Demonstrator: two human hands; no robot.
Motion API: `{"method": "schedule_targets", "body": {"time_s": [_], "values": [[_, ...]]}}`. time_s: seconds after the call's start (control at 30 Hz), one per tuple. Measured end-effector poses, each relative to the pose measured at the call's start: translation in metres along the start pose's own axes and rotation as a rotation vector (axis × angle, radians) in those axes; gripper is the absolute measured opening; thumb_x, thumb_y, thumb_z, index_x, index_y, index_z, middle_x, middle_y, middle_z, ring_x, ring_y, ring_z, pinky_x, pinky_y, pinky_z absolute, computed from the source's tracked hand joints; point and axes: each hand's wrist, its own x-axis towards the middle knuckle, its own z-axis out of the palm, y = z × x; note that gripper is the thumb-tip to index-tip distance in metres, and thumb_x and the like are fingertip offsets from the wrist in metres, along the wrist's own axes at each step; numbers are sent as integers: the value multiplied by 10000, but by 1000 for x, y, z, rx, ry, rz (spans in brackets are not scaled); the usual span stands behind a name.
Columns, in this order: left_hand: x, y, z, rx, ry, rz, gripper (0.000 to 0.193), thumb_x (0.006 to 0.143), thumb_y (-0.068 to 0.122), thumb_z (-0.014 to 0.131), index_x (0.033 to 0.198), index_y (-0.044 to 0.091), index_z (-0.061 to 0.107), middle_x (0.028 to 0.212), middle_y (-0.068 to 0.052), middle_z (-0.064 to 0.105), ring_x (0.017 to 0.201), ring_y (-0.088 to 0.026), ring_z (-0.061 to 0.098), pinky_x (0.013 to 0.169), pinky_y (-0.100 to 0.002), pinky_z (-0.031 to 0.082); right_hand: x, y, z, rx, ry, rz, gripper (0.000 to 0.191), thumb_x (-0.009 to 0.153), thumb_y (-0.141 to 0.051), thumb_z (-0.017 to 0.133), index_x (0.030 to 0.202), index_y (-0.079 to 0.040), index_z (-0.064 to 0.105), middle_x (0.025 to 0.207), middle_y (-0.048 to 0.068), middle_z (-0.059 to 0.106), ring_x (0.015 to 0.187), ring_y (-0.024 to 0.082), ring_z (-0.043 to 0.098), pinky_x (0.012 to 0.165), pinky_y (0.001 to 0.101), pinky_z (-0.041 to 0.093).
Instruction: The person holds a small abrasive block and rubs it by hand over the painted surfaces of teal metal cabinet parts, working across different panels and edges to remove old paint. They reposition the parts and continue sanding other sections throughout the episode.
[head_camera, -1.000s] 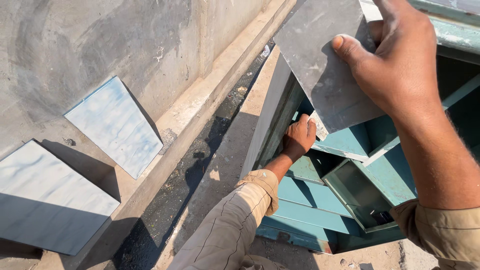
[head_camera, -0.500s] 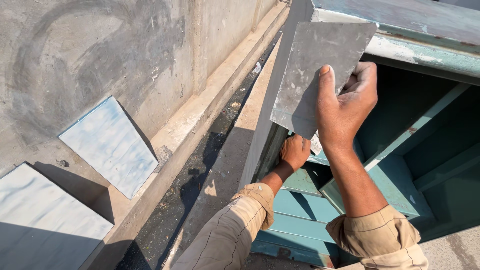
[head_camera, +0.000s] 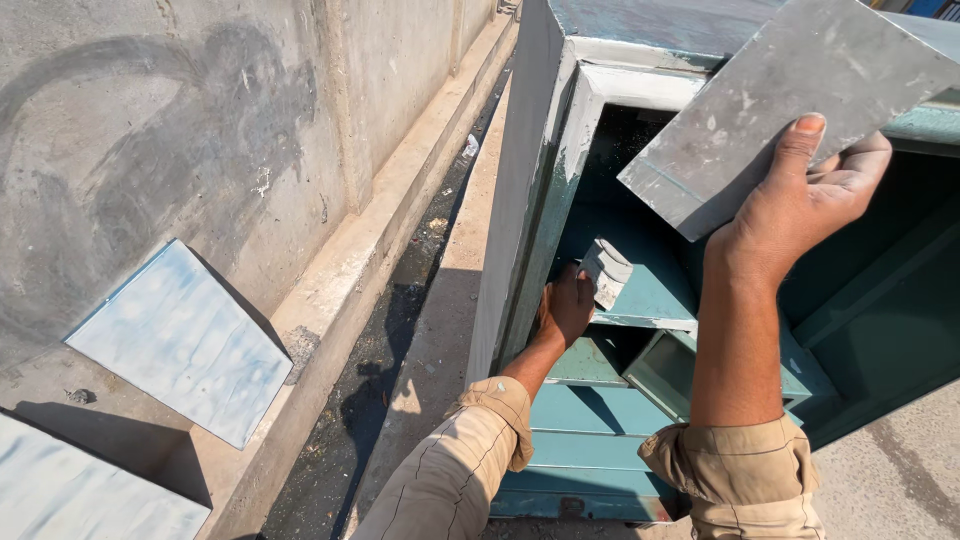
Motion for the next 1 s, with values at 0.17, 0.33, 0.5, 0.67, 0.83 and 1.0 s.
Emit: {"method": "schedule_targets", "body": {"time_s": [0.17, 0.33, 0.5, 0.67, 0.83, 1.0], "values": [[1, 1, 3, 53, -18, -11, 307, 1011, 305, 497, 972, 28, 623, 814, -272, 686, 786, -491, 666, 719, -588, 502, -16, 12, 2, 62, -63, -27, 364, 1155, -210, 689, 1344, -32, 435, 1286, 134, 652, 1227, 170, 659, 1118, 341, 566], [1, -3, 2, 93, -73, -21, 283, 1021, 298, 491, 1029, 42, 612, 813, -263, 694, 762, -461, 678, 710, -558, 526, -25, 33, -5, -135, -63, -116, 354, 1175, -205, 720, 1343, -20, 469, 1220, 136, 633, 1179, 165, 649, 1061, 314, 558], [3, -5, 1, 116, 9, 9, 321, 1003, 323, 489, 1071, 50, 645, 846, -267, 710, 776, -467, 681, 712, -569, 519, 4, 20, -28, -91, -21, 30, 382, 1021, -277, 725, 1212, -43, 490, 1069, 96, 642, 952, 110, 679, 880, 286, 590], [2, -7, -2, 155, -95, -111, 383, 1012, 344, 429, 1231, 86, 608, 818, -252, 707, 739, -445, 698, 710, -547, 544, 3, 9, -20, -58, -143, 105, 375, 1102, -222, 739, 1272, -12, 479, 1093, 119, 726, 1051, 159, 767, 982, 343, 658], [3, -10, -5, 232, -86, -31, 296, 1060, 355, 475, 1123, 88, 585, 848, -227, 706, 767, -453, 681, 700, -570, 517, -11, 21, 6, -285, -490, -133, 307, 1157, -153, 719, 1313, 16, 514, 1155, 173, 673, 1118, 212, 687, 975, 360, 598], [6, -15, -4, 177, -32, -34, 291, 1010, 341, 486, 1132, 91, 568, 830, -236, 695, 729, -460, 676, 676, -569, 512, -16, 17, 11, -270, -516, -36, 310, 1122, -214, 749, 1245, -32, 531, 1060, 105, 699, 942, 183, 751, 813, 327, 630]]}}
